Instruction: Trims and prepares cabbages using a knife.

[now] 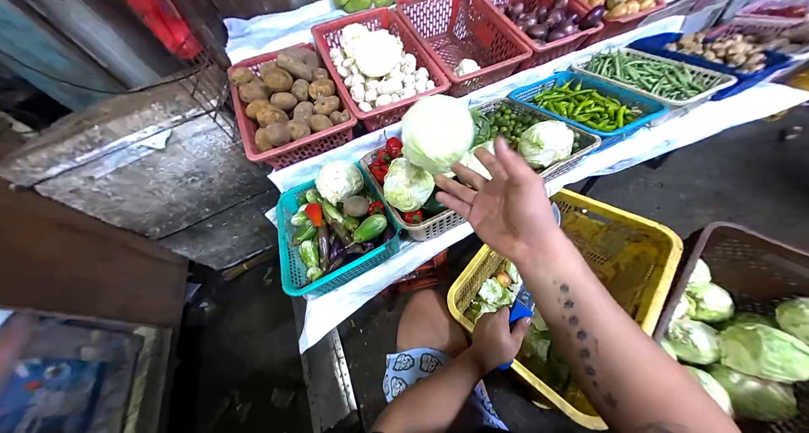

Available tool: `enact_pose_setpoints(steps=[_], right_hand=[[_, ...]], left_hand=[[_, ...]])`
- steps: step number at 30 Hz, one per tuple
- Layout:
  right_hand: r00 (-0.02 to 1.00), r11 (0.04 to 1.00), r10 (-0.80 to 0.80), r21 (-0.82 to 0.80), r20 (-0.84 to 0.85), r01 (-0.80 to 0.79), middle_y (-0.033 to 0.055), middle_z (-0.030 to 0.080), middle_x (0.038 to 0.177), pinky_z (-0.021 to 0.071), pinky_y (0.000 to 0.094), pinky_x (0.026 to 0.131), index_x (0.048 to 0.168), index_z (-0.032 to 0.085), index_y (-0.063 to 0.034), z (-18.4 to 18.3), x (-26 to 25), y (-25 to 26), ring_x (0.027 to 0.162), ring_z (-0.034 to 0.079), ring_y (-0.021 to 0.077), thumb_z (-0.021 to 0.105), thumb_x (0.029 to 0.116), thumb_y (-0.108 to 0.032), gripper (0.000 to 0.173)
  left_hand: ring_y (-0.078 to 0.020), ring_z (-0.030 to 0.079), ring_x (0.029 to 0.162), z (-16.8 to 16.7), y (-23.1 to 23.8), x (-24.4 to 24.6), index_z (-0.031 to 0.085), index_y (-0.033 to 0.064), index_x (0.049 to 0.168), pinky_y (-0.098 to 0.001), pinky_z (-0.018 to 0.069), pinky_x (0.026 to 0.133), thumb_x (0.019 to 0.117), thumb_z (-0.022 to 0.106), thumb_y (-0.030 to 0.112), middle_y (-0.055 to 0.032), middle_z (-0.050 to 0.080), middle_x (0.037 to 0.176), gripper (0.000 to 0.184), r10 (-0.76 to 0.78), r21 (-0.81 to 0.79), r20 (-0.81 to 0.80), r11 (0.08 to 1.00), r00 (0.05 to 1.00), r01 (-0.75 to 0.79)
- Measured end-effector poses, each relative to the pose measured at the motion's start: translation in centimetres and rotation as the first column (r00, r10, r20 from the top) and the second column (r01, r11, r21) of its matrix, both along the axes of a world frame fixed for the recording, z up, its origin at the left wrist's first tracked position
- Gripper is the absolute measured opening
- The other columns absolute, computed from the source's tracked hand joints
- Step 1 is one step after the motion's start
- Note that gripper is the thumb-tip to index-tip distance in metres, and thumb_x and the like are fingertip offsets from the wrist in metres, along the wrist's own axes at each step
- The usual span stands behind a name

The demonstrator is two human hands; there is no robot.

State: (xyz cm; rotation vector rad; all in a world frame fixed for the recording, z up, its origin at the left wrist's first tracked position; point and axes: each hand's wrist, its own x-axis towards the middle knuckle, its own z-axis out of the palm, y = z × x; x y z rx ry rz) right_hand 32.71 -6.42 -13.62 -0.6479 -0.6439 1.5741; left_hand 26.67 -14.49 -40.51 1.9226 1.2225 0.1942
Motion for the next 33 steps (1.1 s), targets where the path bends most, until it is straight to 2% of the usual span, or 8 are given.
enact_pose_setpoints(steps=[4,9,12,15,18,23,29,33], right_hand=[[0.858,0.935,0.006,0.301,0.513,-0.186,0.0073,0.056,0.147,0.0610,0.0475,0.096,0.149,0.049,-0.0136,-0.8,1.6,-4.4,0.121,0.066,0.0276,0.063,0.0991,-0.026,0.053],[0.633,0.813,0.063,0.328,0.772,-0.481,0.0048,0.055,0.148,0.0613,0.0337,0.095,0.153,0.044,-0.0112,0.6,4.7,-11.2,0.121,0.065,0.0161,0.071,0.0953,-0.030,0.066],[0.674,0.731,0.112,0.399,0.730,-0.554,0.0115,0.057,0.146,0.0596,0.0361,0.100,0.148,0.048,-0.0029,0.5,6.3,-13.0,0.123,0.064,0.0209,0.068,0.0985,-0.027,0.059],[0.698,0.753,0.165,0.368,0.697,-0.546,0.0086,0.065,0.137,0.0591,0.0366,0.100,0.140,0.059,-0.0112,-2.0,9.4,-13.8,0.118,0.067,0.0209,0.066,0.1002,-0.033,0.046],[0.821,0.937,0.119,0.211,0.559,-0.279,0.0071,0.070,0.130,0.0650,0.0338,0.078,0.138,0.062,-0.0168,-7.0,14.2,-15.6,0.093,0.074,0.0191,0.065,0.1003,-0.034,0.042],[0.700,0.774,-0.436,-0.160,0.565,0.612,-0.0068,0.053,0.053,0.0436,0.0188,0.038,0.101,0.068,-0.0092,-16.3,18.5,-21.0,0.037,0.042,0.0020,0.051,0.1025,-0.011,0.016],[0.227,0.148,-0.742,-0.177,0.631,0.973,-0.0046,0.060,0.071,0.0603,0.0366,0.071,0.093,0.059,-0.0129,-19.7,26.5,-29.9,0.063,0.063,0.0112,0.058,0.1042,-0.035,0.025],[0.129,0.087,-0.622,-0.096,0.772,0.992,0.0030,0.071,0.097,0.0593,0.0347,0.083,0.112,0.066,-0.0049,-21.5,31.1,-34.0,0.085,0.070,0.0132,0.052,0.1071,-0.034,0.033]], left_hand=[[-0.0317,0.071,0.086,0.0,-0.6,0.0,0.068,-0.0001,0.104,-0.0533,0.0569,0.078,0.1034,0.049,0.049,-0.0167,0.071,0.088,0.052,0.052,0.094,0.058,0.994,0.997,-0.057],[-0.0341,0.066,0.114,20.0,-1.8,-3.0,0.065,-0.0134,0.122,-0.0449,0.0467,0.103,0.1004,0.059,0.011,-0.0281,0.069,0.118,0.033,0.058,-0.107,0.076,0.993,0.995,-0.050],[-0.0327,0.068,0.109,14.1,-2.5,-4.2,0.067,-0.0159,0.116,-0.0345,0.0476,0.104,0.1023,0.055,0.017,-0.0315,0.069,0.111,0.037,-0.195,0.357,0.452,0.934,0.871,0.024],[-0.0327,0.063,0.119,16.2,-2.1,-1.6,0.062,-0.0086,0.129,-0.0483,0.0468,0.105,0.1042,0.058,0.017,-0.0251,0.067,0.124,0.036,0.012,-0.181,-0.031,0.983,0.999,-0.018],[-0.0318,0.072,0.091,2.1,-0.1,0.4,0.067,0.0042,0.115,-0.0545,0.0571,0.080,0.1028,0.049,0.052,-0.0158,0.072,0.096,0.052,-0.039,-0.055,-0.090,0.998,0.995,0.034],[-0.0299,0.072,0.094,0.9,0.5,0.9,0.068,0.0077,0.118,-0.0555,0.0572,0.084,0.1018,0.050,0.056,-0.0132,0.073,0.098,0.054,0.016,-0.059,-0.141,0.998,0.990,-0.025],[-0.0196,0.072,0.072,-1.1,-0.4,1.9,0.069,0.0043,0.115,-0.0475,0.0617,0.073,0.1028,0.058,0.043,-0.0065,0.073,0.082,0.043,0.021,0.001,0.002,1.000,1.000,-0.021],[-0.0124,0.066,0.058,-0.9,-0.6,2.5,0.069,0.0051,0.106,-0.0384,0.0595,0.061,0.1037,0.059,0.038,0.0000,0.068,0.068,0.035,0.046,-0.006,0.042,0.999,0.998,-0.046]])
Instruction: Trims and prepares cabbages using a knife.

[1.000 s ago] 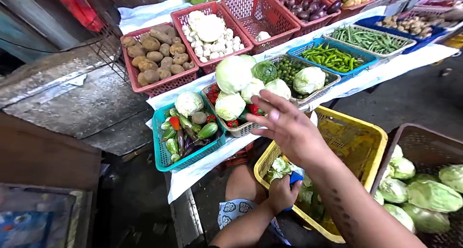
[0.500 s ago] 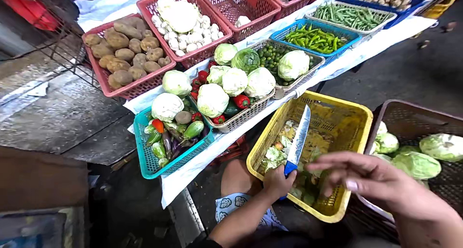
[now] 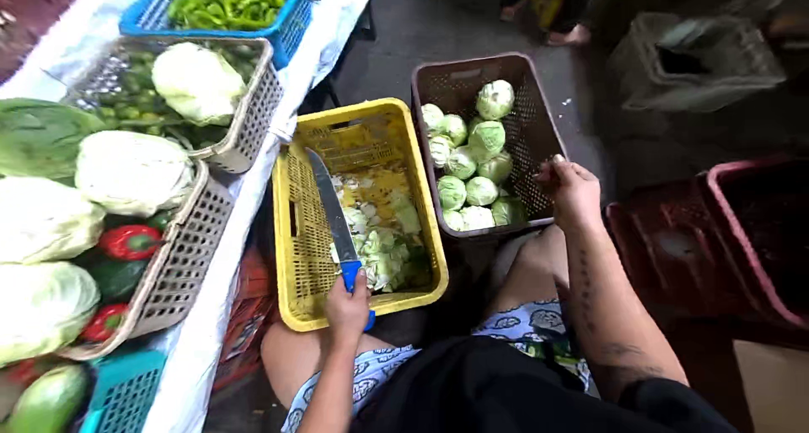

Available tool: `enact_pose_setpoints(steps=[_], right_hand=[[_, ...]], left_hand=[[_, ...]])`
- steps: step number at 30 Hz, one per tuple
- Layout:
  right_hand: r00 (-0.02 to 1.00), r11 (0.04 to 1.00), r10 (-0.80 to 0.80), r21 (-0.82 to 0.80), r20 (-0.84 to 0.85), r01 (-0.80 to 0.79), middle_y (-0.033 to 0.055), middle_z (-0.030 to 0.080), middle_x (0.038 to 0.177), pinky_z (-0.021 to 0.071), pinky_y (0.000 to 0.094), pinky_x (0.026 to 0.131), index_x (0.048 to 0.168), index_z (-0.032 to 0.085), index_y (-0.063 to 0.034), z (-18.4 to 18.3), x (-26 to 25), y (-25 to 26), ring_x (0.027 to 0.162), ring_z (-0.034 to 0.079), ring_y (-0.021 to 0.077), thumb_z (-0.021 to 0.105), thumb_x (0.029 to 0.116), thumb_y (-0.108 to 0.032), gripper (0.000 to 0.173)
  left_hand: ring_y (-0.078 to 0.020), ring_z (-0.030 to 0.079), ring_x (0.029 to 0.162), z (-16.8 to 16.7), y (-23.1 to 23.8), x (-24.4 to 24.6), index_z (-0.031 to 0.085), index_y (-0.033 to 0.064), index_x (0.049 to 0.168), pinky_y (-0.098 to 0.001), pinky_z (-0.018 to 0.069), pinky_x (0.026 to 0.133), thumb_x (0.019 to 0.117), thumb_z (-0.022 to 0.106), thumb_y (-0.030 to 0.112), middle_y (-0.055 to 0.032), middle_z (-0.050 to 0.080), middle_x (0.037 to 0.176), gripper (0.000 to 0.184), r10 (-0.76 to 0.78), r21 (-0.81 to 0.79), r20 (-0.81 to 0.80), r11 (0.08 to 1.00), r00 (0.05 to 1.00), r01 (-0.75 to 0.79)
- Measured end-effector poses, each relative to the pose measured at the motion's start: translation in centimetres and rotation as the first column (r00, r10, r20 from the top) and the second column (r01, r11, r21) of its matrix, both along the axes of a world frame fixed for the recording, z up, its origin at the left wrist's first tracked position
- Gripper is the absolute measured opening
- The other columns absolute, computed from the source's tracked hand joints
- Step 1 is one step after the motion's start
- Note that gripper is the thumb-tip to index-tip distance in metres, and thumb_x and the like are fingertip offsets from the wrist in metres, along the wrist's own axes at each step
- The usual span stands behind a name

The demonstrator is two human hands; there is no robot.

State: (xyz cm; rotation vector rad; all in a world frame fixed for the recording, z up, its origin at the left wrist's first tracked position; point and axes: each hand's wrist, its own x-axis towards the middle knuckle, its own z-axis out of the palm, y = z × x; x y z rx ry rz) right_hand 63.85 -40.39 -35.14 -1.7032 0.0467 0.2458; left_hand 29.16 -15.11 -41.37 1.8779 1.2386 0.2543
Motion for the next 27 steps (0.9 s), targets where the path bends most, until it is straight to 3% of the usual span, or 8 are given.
enact_pose_setpoints(steps=[3,9,11,16,19,21,24,27], right_hand=[[0.998,0.991,0.061,-0.119,-0.027,-0.064,0.0089,0.068,0.115,0.0586,0.0348,0.087,0.134,0.059,-0.0044,-2.0,1.0,-0.8,0.093,0.070,0.0149,0.059,0.1041,-0.025,0.036],[0.964,0.962,0.209,-0.145,-0.165,-0.233,0.0102,0.069,0.082,0.0608,0.0413,0.074,0.134,0.062,-0.0062,-5.4,5.0,3.0,0.068,0.068,0.0192,0.039,0.1116,-0.036,0.044],[0.945,0.934,0.280,-0.180,-0.171,-0.310,0.0145,0.070,0.093,0.0608,0.0425,0.071,0.139,0.060,-0.0065,-7.0,7.5,4.1,0.068,0.068,0.0212,0.036,0.1113,-0.025,0.041],[0.999,0.904,0.045,-0.424,-0.023,-0.051,0.0125,0.073,0.089,0.0561,0.0500,0.069,0.114,0.074,-0.0102,-9.2,13.3,6.4,0.071,0.068,0.0251,0.042,0.1019,-0.022,0.037],[0.971,0.772,0.234,-0.617,0.051,-0.153,0.0219,0.068,0.124,0.0485,0.0682,0.093,0.139,0.061,-0.0133,-10.8,16.1,8.0,0.114,0.064,0.0436,0.050,0.0994,-0.024,0.042],[0.916,0.653,0.400,-0.713,0.039,-0.255,0.0268,0.043,0.152,0.0432,0.0723,0.100,0.154,0.041,-0.0106,-12.6,17.8,9.5,0.132,0.047,0.0529,0.070,0.0918,-0.028,0.071],[0.888,0.457,0.451,-0.832,-0.086,-0.313,0.0299,0.017,0.165,0.0469,0.0738,0.095,0.163,0.024,-0.0189,-14.8,19.0,11.6,0.132,0.044,0.0593,0.090,0.0743,-0.038,0.112],[0.896,0.351,0.413,-0.880,-0.162,-0.321,0.0396,0.028,0.155,0.0494,0.0746,0.086,0.162,0.022,-0.0180,-15.2,18.4,12.7,0.114,0.057,0.0616,0.088,0.0756,-0.031,0.109]], left_hand=[[-0.0102,0.066,0.058,-0.1,-0.1,0.1,0.069,0.0062,0.104,-0.0351,0.0594,0.060,0.1029,0.060,0.036,0.0026,0.068,0.067,0.031,0.011,0.013,0.019,1.000,1.000,-0.011],[-0.0081,0.064,0.054,-0.4,-0.3,0.4,0.070,0.0072,0.100,-0.0313,0.0580,0.056,0.1026,0.061,0.031,0.0035,0.067,0.064,0.026,0.032,0.013,0.045,0.999,0.998,-0.033],[-0.0094,0.065,0.054,-0.3,-0.1,0.5,0.070,0.0072,0.099,-0.0330,0.0586,0.056,0.1032,0.060,0.031,0.0028,0.067,0.064,0.026,0.041,0.005,0.015,0.999,0.999,-0.041],[-0.0098,0.065,0.053,-0.3,-0.2,0.8,0.070,0.0062,0.100,-0.0317,0.0587,0.054,0.1022,0.062,0.030,0.0026,0.067,0.063,0.025,0.070,0.007,0.003,0.998,0.998,-0.070],[-0.0089,0.064,0.051,-0.4,-0.3,0.8,0.069,0.0053,0.099,-0.0294,0.0574,0.052,0.1012,0.062,0.028,0.0029,0.066,0.062,0.024,0.087,0.015,0.040,0.996,0.995,-0.087],[-0.0093,0.063,0.050,-0.6,-0.2,0.8,0.069,0.0050,0.098,-0.0284,0.0563,0.050,0.1004,0.062,0.026,0.0025,0.066,0.061,0.022,0.096,-0.004,0.066,0.995,0.993,-0.096],[-0.0099,0.062,0.048,-0.7,-0.2,0.8,0.070,0.0055,0.098,-0.0286,0.0551,0.048,0.1000,0.062,0.026,0.0017,0.066,0.060,0.022,0.100,-0.009,0.065,0.995,0.993,-0.100],[-0.0100,0.062,0.049,-0.5,-0.2,0.6,0.069,0.0069,0.098,-0.0297,0.0554,0.049,0.1003,0.061,0.029,0.0022,0.066,0.061,0.024,0.107,-0.006,0.020,0.994,0.994,-0.107]])
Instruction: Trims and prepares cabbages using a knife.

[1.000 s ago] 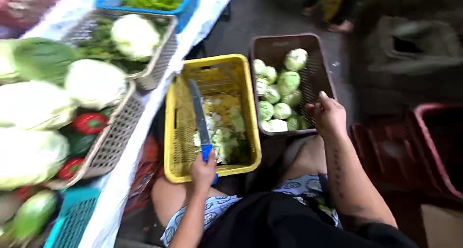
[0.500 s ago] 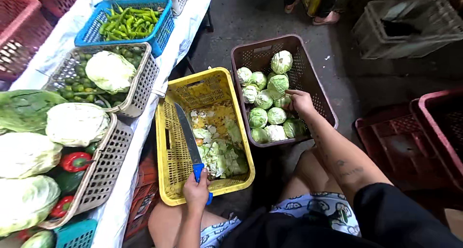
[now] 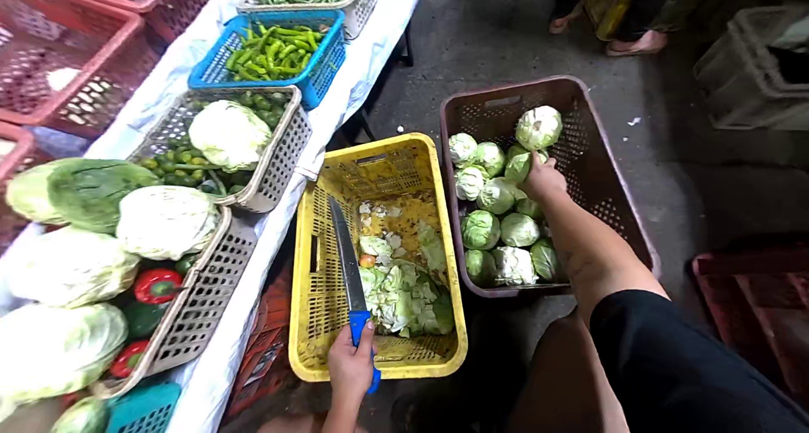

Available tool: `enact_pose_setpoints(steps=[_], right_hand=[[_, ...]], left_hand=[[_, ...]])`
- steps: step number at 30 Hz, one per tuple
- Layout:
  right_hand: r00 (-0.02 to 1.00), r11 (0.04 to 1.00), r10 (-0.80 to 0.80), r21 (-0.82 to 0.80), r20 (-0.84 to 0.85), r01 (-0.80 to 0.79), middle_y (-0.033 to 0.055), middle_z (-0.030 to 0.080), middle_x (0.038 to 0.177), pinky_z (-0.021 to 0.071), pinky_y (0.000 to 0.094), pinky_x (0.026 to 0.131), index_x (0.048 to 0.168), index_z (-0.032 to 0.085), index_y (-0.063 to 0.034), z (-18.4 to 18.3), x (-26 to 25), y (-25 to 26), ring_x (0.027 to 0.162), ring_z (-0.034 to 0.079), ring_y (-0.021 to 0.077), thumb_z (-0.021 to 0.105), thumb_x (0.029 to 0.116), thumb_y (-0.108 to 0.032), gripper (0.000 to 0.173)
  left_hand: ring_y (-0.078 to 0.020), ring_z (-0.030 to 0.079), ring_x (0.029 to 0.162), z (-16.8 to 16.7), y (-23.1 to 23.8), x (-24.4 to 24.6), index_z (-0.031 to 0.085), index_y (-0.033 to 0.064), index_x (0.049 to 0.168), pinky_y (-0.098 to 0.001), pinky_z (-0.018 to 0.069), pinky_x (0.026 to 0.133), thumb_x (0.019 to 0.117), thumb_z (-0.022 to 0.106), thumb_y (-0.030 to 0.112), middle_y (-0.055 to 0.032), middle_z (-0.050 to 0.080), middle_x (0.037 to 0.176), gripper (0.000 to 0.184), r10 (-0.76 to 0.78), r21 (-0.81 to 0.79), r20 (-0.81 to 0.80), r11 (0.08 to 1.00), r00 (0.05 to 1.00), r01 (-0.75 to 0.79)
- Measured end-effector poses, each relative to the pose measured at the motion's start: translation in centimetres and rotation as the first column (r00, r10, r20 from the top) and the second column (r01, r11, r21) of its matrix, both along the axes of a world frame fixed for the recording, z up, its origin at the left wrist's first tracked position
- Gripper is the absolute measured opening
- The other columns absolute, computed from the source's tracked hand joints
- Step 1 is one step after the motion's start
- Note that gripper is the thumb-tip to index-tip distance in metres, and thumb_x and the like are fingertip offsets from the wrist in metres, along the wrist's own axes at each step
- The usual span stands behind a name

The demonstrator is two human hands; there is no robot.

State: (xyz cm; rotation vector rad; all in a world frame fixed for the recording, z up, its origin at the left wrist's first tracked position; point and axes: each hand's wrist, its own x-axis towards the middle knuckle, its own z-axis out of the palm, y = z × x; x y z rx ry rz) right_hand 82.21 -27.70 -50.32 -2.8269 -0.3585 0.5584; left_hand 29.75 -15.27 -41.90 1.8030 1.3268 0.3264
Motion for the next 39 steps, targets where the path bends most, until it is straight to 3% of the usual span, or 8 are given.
enact_pose_setpoints(steps=[7,10,15,19,25,32,35,39], right_hand=[[0.972,0.914,0.005,0.396,-0.235,0.091,0.0294,0.060,0.131,0.0534,0.0676,0.088,0.154,0.037,-0.0176,4.1,-2.5,-4.1,0.110,0.064,0.0474,0.084,0.0831,-0.039,0.088],[0.847,0.603,0.243,0.758,-0.473,0.250,0.0162,0.064,0.126,0.0612,0.0495,0.075,0.154,0.030,-0.0206,10.5,-7.6,-6.1,0.093,0.071,0.0320,0.070,0.0943,-0.034,0.073],[0.662,0.042,0.645,0.882,-0.383,0.470,-0.0020,0.073,0.111,0.0604,0.0411,0.084,0.125,0.062,-0.0302,15.3,-19.8,-8.2,0.100,0.070,0.0148,0.087,0.0669,-0.050,0.066],[0.496,0.078,0.607,0.668,-0.621,0.740,0.0066,0.074,0.106,0.0617,0.0439,0.087,0.120,0.063,-0.0155,16.7,-28.2,-5.7,0.099,0.072,0.0204,0.085,0.0531,-0.075,0.092],[0.179,0.208,0.604,0.371,-0.777,0.905,0.0129,0.069,0.117,0.0601,0.0513,0.084,0.134,0.057,-0.0199,18.6,-33.8,-0.4,0.106,0.069,0.0265,0.024,0.0882,-0.088,0.089],[0.156,0.218,0.626,0.364,-0.764,0.906,0.0141,0.065,0.127,0.0551,0.0554,0.094,0.140,0.053,-0.0211,16.5,-34.8,-0.4,0.116,0.064,0.0286,0.019,0.0887,-0.088,0.091],[0.113,0.220,0.576,0.287,-0.810,0.932,0.0145,0.066,0.124,0.0562,0.0560,0.092,0.139,0.053,-0.0208,16.4,-35.2,-0.5,0.114,0.065,0.0294,0.018,0.0844,-0.092,0.096],[0.191,0.235,0.635,0.423,-0.749,0.875,0.0115,0.066,0.127,0.0574,0.0507,0.092,0.141,0.052,-0.0225,15.6,-36.2,-0.3,0.115,0.065,0.0266,0.028,0.0826,-0.093,0.095]], left_hand=[[-0.0115,0.064,0.051,-0.2,0.3,-0.3,0.070,0.0091,0.098,-0.0333,0.0574,0.052,0.1005,0.063,0.032,0.0022,0.067,0.062,0.024,-0.002,-0.028,-0.037,1.000,0.999,0.001],[-0.0123,0.065,0.053,-0.2,0.4,-0.3,0.071,0.0102,0.097,-0.0368,0.0587,0.056,0.1011,0.063,0.036,0.0024,0.068,0.063,0.027,-0.015,-0.040,-0.069,0.999,0.998,0.013],[-0.0148,0.067,0.058,0.5,0.5,-0.2,0.072,0.0108,0.100,-0.0435,0.0595,0.062,0.1020,0.061,0.043,0.0014,0.070,0.066,0.034,-0.040,-0.076,-0.140,0.997,0.989,0.030],[-0.0234,0.071,0.074,1.2,0.9,-0.3,0.070,0.0070,0.112,-0.0523,0.0596,0.075,0.1012,0.059,0.049,-0.0070,0.072,0.082,0.045,-0.140,-0.149,-0.155,0.982,0.978,0.117],[-0.0202,0.073,0.081,1.4,1.6,-1.3,0.069,0.0080,0.115,-0.0481,0.0603,0.080,0.0998,0.059,0.051,-0.0049,0.074,0.088,0.046,-0.297,-0.174,-0.103,0.945,0.949,0.277],[-0.0192,0.074,0.079,3.3,0.2,-2.0,0.047,0.0046,0.135,-0.0388,0.0648,0.072,0.0982,0.069,0.022,-0.0089,0.072,0.102,0.046,-0.215,-0.261,0.158,0.932,0.964,0.251],[-0.0187,0.067,0.057,5.7,-1.0,-1.7,0.041,-0.0004,0.136,-0.0342,0.0594,0.050,0.1006,0.066,0.028,-0.0110,0.072,0.095,0.052,-0.074,-0.326,0.413,0.919,0.908,0.223],[-0.0137,0.063,0.057,8.5,-2.8,-0.9,0.037,-0.0016,0.137,-0.0307,0.0587,0.052,0.0863,0.079,0.041,-0.0090,0.065,0.092,0.079,-0.021,-0.282,0.565,0.935,0.825,0.216]])
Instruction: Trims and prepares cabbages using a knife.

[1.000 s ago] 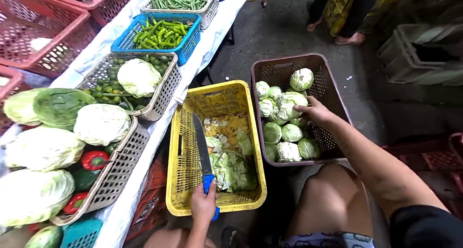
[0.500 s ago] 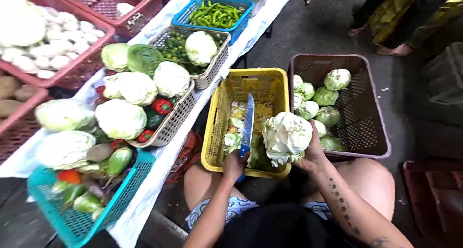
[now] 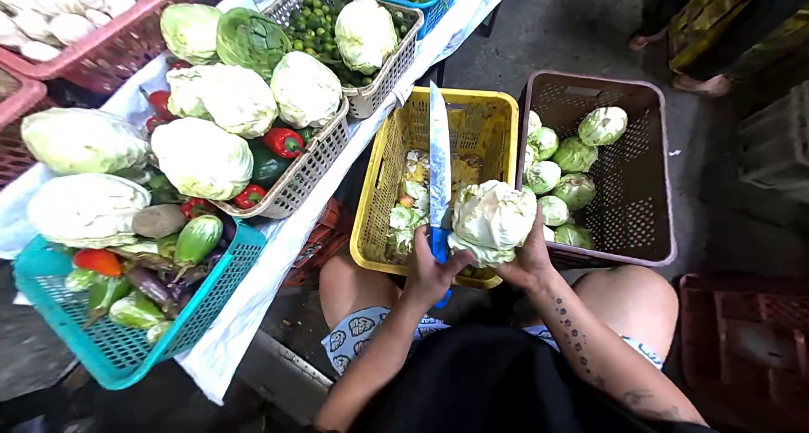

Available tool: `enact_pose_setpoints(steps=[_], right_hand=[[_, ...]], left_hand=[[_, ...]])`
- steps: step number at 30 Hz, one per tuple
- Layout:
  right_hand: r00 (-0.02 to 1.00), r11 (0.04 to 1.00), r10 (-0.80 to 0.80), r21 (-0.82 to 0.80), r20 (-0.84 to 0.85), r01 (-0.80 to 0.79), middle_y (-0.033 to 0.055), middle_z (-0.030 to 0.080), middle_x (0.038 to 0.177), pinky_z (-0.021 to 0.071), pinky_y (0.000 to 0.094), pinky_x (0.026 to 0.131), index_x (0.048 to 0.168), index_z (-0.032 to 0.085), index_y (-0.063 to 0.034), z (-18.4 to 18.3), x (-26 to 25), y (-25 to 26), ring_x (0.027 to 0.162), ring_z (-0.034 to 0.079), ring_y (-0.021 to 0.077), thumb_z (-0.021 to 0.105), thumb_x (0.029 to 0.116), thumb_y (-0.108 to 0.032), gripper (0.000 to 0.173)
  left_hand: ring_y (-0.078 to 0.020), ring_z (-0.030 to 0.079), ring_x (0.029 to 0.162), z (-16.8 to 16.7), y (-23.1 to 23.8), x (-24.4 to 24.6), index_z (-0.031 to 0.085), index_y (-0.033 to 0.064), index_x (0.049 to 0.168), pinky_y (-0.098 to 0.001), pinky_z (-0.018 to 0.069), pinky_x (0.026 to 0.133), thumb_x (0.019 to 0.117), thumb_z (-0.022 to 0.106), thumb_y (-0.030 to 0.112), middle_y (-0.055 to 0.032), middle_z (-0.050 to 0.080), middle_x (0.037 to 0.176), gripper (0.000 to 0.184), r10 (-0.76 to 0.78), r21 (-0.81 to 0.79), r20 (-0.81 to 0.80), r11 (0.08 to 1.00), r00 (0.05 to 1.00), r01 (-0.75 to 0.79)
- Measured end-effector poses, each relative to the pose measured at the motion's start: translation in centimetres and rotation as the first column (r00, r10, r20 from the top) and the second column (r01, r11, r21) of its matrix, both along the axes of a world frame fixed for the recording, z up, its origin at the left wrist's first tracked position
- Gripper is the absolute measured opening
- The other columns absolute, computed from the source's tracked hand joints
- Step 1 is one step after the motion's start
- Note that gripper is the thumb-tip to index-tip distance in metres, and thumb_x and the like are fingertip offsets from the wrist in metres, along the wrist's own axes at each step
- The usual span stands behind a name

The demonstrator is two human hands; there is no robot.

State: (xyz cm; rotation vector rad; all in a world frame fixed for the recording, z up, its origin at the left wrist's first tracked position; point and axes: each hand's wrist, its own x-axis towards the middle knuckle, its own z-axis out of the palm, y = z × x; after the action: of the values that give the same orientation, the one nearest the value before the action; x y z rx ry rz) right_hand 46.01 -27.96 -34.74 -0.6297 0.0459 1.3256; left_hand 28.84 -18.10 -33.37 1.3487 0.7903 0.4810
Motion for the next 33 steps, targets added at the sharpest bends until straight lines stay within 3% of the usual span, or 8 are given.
enact_pose_setpoints(steps=[3,7,10,15,19,24,29,33], right_hand=[[0.998,0.989,-0.031,0.146,0.056,0.023,0.0123,0.067,0.123,0.0571,0.0485,0.095,0.136,0.055,-0.0174,-1.1,-0.2,0.3,0.114,0.066,0.0256,0.061,0.0829,-0.077,0.080],[0.924,0.985,-0.126,0.158,0.362,0.073,0.0056,0.069,0.119,0.0547,0.0473,0.098,0.130,0.059,-0.0181,-1.5,0.9,0.6,0.113,0.065,0.0197,0.072,0.0793,-0.068,0.072],[0.860,0.992,-0.122,0.080,0.495,0.095,0.0063,0.064,0.134,0.0543,0.0491,0.100,0.151,0.044,-0.0180,-1.9,0.9,1.3,0.122,0.062,0.0215,0.059,0.0847,-0.076,0.089],[0.978,0.979,0.098,-0.197,0.184,-0.061,0.0128,0.066,0.119,0.0618,0.0424,0.080,0.144,0.041,-0.0148,-1.1,-1.3,1.2,0.101,0.070,0.0242,0.051,0.0898,-0.076,0.083],[0.974,0.978,0.205,-0.009,-0.097,-0.207,0.0199,0.070,0.113,0.0624,0.0475,0.073,0.134,0.056,-0.0164,-0.6,0.2,-0.1,0.094,0.072,0.0326,0.016,0.0869,-0.091,0.096],[0.940,0.962,0.174,0.252,-0.292,-0.100,0.0215,0.066,0.125,0.0520,0.0608,0.100,0.129,0.063,-0.0099,-3.7,3.4,-3.0,0.117,0.063,0.0378,0.046,0.0869,-0.081,0.084],[0.978,0.979,0.203,-0.002,-0.038,-0.203,0.0135,0.072,0.109,0.0612,0.0447,0.084,0.125,0.064,-0.0145,-3.7,5.7,-2.9,0.100,0.071,0.0246,0.026,0.0892,-0.087,0.090],[0.995,0.996,0.091,-0.023,-0.031,-0.091,0.0119,0.071,0.111,0.0595,0.0443,0.088,0.126,0.062,-0.0157,-3.6,4.2,-3.1,0.104,0.069,0.0231,0.023,0.0980,-0.077,0.078]], left_hand=[[-0.0176,0.063,0.052,1.9,-0.2,0.9,0.039,0.0032,0.138,-0.0321,0.0593,0.049,0.0839,0.086,0.022,-0.0123,0.066,0.086,0.074,0.070,-0.053,-0.105,0.996,0.992,-0.075],[-0.0189,0.064,0.053,3.8,0.2,0.4,0.039,0.0050,0.139,-0.0323,0.0595,0.048,0.0870,0.077,0.008,-0.0121,0.066,0.089,0.065,0.062,-0.045,-0.127,0.997,0.990,-0.068],[-0.0185,0.064,0.053,5.1,0.7,0.2,0.039,0.0052,0.140,-0.0317,0.0588,0.049,0.0866,0.071,0.004,-0.0111,0.067,0.084,0.062,-0.007,-0.046,-0.109,0.999,0.994,0.002],[-0.0169,0.062,0.053,7.2,2.5,-0.3,0.040,0.0072,0.143,-0.0293,0.0566,0.048,0.0867,0.068,0.004,-0.0106,0.066,0.086,0.063,-0.160,-0.041,-0.170,0.987,0.972,0.155],[-0.0141,0.061,0.052,8.5,4.9,-2.2,0.044,0.0092,0.140,-0.0265,0.0547,0.047,0.0847,0.068,0.003,-0.0081,0.067,0.083,0.060,-0.170,0.019,-0.168,0.984,0.971,0.175],[-0.0150,0.059,0.050,8.9,6.8,-3.0,0.045,0.0115,0.138,-0.0269,0.0541,0.044,0.0827,0.067,-0.003,-0.0096,0.066,0.085,0.061,-0.034,0.099,-0.111,0.994,0.993,0.045],[-0.0166,0.059,0.049,7.0,6.4,-1.0,0.043,0.0096,0.136,-0.0283,0.0549,0.044,0.0832,0.066,-0.007,-0.0102,0.064,0.084,0.060,0.116,0.115,-0.070,0.987,0.991,-0.108],[-0.0170,0.059,0.049,5.2,6.2,-0.8,0.044,0.0072,0.139,-0.0282,0.0549,0.044,0.0876,0.064,-0.008,-0.0122,0.064,0.087,0.057,0.176,0.073,-0.096,0.983,0.980,-0.169]])
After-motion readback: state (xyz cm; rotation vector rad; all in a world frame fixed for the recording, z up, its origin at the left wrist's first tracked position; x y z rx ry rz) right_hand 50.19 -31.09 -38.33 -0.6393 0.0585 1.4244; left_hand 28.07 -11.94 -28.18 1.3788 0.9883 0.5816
